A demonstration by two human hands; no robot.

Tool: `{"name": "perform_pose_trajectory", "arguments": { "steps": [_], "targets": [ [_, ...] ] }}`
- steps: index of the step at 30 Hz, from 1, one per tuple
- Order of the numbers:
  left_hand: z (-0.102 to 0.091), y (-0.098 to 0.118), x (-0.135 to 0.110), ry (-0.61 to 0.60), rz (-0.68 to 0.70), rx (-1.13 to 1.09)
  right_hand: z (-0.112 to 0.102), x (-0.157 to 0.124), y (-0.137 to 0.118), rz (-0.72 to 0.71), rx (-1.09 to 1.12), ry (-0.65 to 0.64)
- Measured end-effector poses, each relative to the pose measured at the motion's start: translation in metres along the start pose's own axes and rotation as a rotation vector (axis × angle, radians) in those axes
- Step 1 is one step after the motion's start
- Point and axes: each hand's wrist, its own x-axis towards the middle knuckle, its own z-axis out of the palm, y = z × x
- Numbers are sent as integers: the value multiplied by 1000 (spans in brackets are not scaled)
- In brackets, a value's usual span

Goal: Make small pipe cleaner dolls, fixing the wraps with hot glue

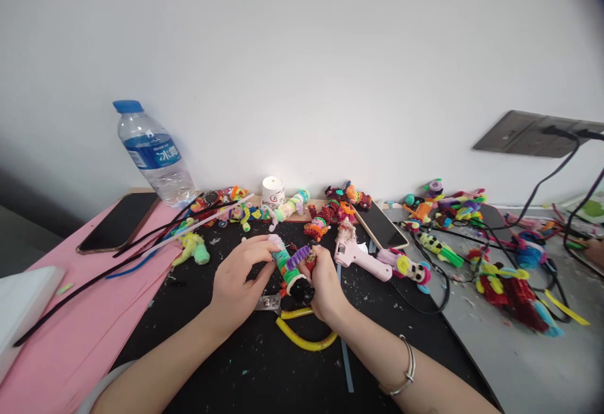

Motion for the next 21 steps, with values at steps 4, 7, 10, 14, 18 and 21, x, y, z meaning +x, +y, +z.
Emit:
{"name": "perform_pose_trajectory", "arguments": {
  "steps": [4,7,10,14,18,21],
  "targets": [
    [0,0,-1,2,-25,-14,0,0,-5,9,53,6],
    [1,3,-1,-6,-137,-109,-1,1,-8,108,141,-47],
    [4,6,0,-62,-399,-372,-1,1,-10,199,200,-102],
    [7,8,7,-141,-730,-774,-1,0,-10,190,233,-144],
    [7,8,12,-122,-862,-954,-1,0,-10,187,232,-130],
    [7,9,13,-132,-911,-1019,1,0,-10,199,212,-106]
  ]
}}
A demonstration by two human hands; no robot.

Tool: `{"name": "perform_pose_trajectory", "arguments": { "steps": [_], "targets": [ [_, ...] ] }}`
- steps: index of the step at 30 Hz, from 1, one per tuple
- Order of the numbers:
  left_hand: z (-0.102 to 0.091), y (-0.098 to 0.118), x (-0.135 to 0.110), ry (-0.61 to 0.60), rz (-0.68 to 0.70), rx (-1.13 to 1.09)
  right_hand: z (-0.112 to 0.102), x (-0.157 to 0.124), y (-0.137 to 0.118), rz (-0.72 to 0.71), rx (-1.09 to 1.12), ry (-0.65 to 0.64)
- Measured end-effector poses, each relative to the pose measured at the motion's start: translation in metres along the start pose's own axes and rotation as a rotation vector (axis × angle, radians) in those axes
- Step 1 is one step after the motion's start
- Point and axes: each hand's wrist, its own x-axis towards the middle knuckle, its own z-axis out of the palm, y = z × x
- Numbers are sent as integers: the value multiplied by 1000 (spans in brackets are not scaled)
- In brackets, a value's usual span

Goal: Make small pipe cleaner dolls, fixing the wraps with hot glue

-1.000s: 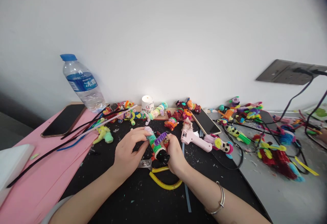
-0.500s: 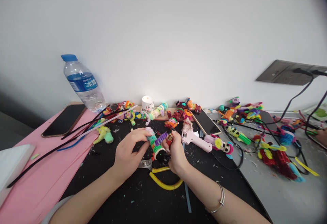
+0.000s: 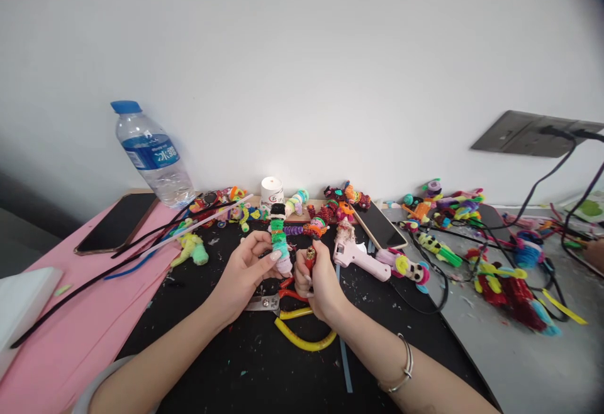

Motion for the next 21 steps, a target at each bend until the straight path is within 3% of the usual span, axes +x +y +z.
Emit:
{"name": "perform_pose_trajectory", "arguments": {
  "steps": [10,21],
  "targets": [
    [5,-4,-6,-149,-92,-73,2,-2,0,57,-120,119],
    [4,-5,-6,-177,-119,-115,0,2,5,47,-141,121]
  ]
}}
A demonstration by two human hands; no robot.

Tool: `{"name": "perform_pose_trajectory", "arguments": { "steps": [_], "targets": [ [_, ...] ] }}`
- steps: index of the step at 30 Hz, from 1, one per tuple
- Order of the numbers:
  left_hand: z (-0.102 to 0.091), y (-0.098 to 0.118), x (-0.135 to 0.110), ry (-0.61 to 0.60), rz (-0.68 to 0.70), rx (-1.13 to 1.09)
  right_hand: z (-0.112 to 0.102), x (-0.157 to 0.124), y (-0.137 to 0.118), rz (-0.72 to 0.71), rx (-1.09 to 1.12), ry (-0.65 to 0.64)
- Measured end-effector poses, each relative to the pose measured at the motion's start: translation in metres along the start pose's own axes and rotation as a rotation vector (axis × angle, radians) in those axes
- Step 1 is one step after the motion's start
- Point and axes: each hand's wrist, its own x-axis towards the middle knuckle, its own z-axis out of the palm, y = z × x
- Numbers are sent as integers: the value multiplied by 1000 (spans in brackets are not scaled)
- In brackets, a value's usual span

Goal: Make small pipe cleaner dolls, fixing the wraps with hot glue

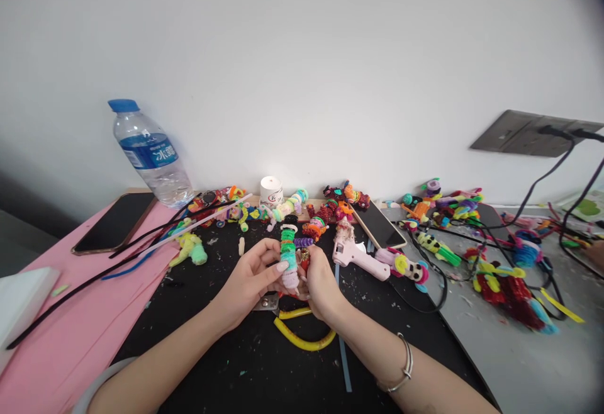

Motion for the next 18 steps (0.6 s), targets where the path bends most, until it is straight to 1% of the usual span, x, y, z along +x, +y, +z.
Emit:
{"name": "perform_pose_trajectory", "arguments": {
  "steps": [3,8,18],
  "targets": [
    [0,0,0,-3,3,-8,0,0,0,8,4,-5],
    [1,0,0,-15,4,7,1,-2,-4,42,27,-75],
    [1,0,3,-23,31,39,3,-2,-7,90,18,-43]
  ]
}}
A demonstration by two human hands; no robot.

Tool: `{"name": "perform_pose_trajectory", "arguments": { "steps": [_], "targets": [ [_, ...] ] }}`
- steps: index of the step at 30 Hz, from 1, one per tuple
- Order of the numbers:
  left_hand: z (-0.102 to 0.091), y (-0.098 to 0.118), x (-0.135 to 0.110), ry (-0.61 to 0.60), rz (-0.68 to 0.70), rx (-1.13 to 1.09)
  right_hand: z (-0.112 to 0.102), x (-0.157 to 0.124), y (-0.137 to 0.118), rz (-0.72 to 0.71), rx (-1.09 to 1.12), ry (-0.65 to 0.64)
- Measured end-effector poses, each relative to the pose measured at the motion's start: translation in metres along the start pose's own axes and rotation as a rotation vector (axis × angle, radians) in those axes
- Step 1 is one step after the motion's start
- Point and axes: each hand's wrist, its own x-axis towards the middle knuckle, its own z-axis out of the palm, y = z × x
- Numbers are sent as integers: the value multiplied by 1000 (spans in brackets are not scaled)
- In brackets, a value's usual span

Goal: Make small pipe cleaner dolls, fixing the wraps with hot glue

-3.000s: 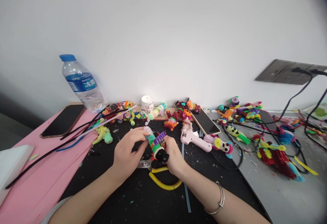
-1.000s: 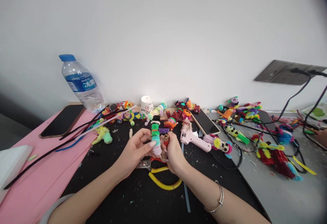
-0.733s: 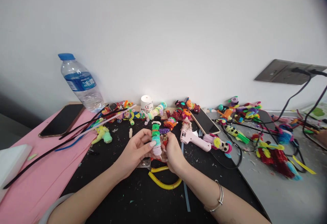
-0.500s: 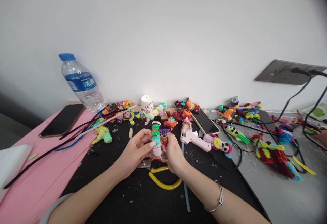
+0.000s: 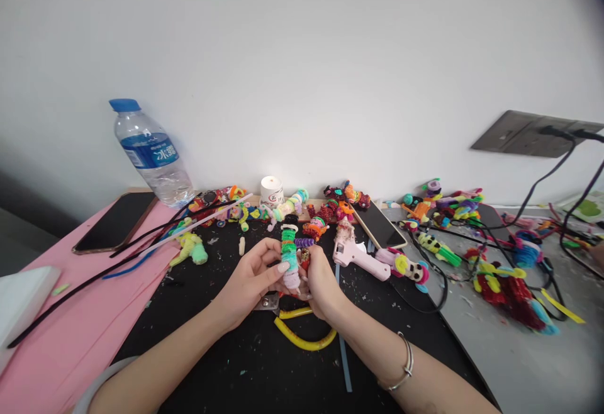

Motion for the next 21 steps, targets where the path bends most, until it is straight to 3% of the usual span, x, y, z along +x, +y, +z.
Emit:
{"name": "perform_pose_trajectory", "arguments": {
  "steps": [15,21],
  "targets": [
    [0,1,-3,-3,10,-4,-1,0,1,-37,15,-41],
    [1,0,-3,-1,8,10,-1,2,4,-33,0,20]
  ]
}}
